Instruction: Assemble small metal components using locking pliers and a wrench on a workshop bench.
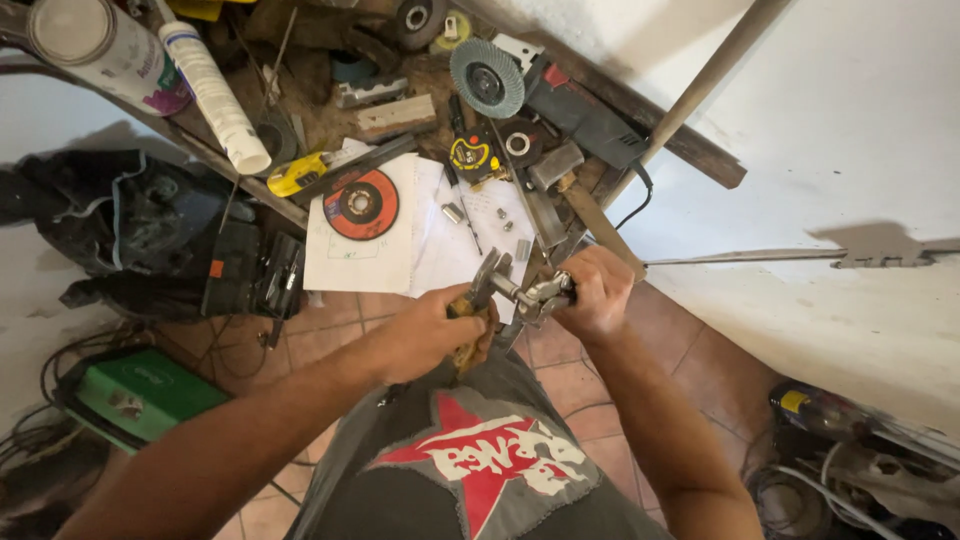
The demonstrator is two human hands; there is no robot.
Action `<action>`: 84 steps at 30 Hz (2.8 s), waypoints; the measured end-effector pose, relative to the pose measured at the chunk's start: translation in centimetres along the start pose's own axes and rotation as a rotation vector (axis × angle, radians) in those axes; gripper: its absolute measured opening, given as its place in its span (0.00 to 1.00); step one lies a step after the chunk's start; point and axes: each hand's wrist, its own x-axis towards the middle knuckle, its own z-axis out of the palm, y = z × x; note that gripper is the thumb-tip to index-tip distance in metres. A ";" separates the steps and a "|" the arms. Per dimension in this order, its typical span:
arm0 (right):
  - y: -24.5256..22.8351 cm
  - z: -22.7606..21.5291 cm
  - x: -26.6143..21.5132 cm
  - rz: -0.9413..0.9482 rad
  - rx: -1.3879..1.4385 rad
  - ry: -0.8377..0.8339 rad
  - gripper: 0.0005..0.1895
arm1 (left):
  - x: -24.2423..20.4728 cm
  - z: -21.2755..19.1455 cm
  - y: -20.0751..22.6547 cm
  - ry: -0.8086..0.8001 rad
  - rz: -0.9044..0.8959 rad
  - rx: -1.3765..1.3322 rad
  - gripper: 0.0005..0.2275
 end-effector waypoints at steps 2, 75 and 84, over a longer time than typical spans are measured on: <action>-0.2 0.7 0.0 0.070 -0.012 0.047 0.05 | -0.3 -0.1 0.6 0.006 -0.002 -0.050 0.18; -6.9 3.6 -0.8 0.790 0.008 -0.239 0.47 | 1.9 0.7 -0.7 0.247 0.246 -0.247 0.12; -7.0 3.2 -0.2 0.775 0.030 -0.264 0.49 | 0.2 1.8 0.6 0.183 0.196 -0.193 0.15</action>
